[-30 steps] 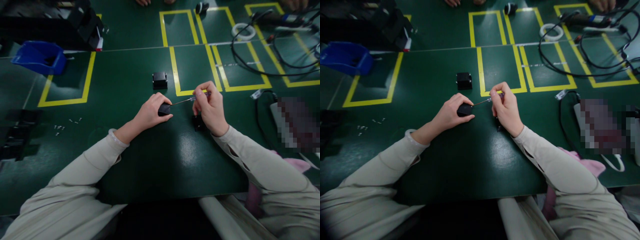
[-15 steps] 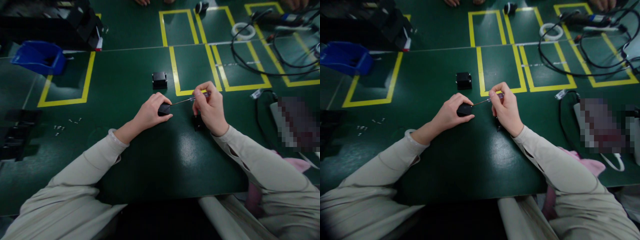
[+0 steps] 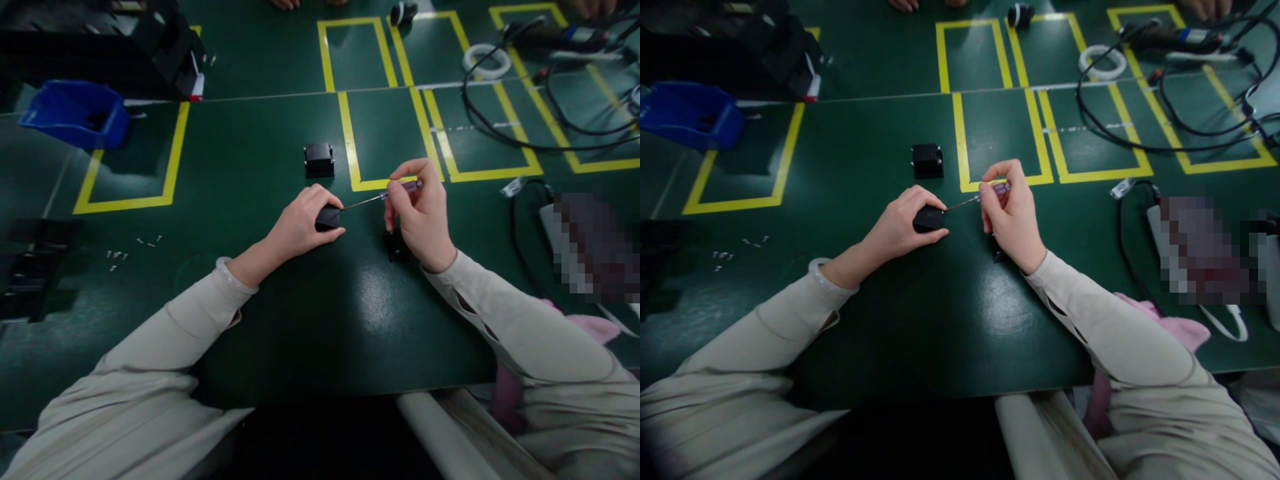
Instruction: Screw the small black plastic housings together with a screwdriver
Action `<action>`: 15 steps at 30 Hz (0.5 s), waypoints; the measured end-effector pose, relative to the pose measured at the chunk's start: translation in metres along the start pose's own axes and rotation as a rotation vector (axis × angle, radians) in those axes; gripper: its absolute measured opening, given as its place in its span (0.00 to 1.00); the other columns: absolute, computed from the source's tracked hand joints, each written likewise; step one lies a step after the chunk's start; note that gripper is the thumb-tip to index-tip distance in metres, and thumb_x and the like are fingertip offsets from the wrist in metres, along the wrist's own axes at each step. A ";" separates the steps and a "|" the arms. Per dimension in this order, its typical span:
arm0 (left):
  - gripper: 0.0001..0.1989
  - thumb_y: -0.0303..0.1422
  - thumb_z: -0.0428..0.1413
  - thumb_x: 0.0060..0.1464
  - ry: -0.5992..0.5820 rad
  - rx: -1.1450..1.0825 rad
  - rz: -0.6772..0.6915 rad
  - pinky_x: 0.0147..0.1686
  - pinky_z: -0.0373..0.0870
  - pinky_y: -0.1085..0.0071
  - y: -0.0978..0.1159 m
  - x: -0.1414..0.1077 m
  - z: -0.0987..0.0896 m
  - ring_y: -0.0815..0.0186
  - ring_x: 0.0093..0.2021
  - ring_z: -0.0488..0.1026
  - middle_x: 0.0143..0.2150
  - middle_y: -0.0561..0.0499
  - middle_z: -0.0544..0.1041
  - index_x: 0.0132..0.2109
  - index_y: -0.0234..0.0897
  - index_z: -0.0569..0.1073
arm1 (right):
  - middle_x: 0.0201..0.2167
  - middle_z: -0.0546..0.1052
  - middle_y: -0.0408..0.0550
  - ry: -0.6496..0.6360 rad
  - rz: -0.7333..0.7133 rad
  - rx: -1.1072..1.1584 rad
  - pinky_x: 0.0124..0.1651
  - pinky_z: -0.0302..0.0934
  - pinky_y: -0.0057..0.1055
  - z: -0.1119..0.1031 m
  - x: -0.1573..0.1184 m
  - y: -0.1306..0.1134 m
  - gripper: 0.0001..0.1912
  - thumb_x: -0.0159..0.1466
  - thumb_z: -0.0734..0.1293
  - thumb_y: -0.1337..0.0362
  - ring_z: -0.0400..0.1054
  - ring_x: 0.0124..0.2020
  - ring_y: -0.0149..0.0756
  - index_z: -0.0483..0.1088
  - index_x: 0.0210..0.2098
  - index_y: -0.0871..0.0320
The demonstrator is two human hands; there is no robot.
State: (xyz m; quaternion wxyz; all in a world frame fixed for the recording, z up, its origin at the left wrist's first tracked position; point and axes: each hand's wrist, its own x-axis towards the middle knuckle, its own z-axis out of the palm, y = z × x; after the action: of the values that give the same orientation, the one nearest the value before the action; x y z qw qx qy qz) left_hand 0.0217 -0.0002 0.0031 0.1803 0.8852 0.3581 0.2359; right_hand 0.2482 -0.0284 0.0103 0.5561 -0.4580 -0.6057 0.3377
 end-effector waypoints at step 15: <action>0.15 0.35 0.63 0.57 -0.009 0.002 -0.013 0.51 0.68 0.62 0.000 0.000 -0.001 0.58 0.50 0.71 0.47 0.45 0.75 0.49 0.34 0.72 | 0.16 0.60 0.33 -0.012 0.018 -0.018 0.14 0.49 0.28 0.000 0.001 -0.003 0.20 0.66 0.66 0.42 0.59 0.13 0.24 0.62 0.37 0.51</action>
State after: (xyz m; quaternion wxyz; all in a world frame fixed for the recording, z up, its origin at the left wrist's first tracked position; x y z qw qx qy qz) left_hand 0.0217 -0.0002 0.0040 0.1825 0.8841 0.3634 0.2301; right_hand 0.2482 -0.0284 0.0132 0.5455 -0.4664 -0.6079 0.3397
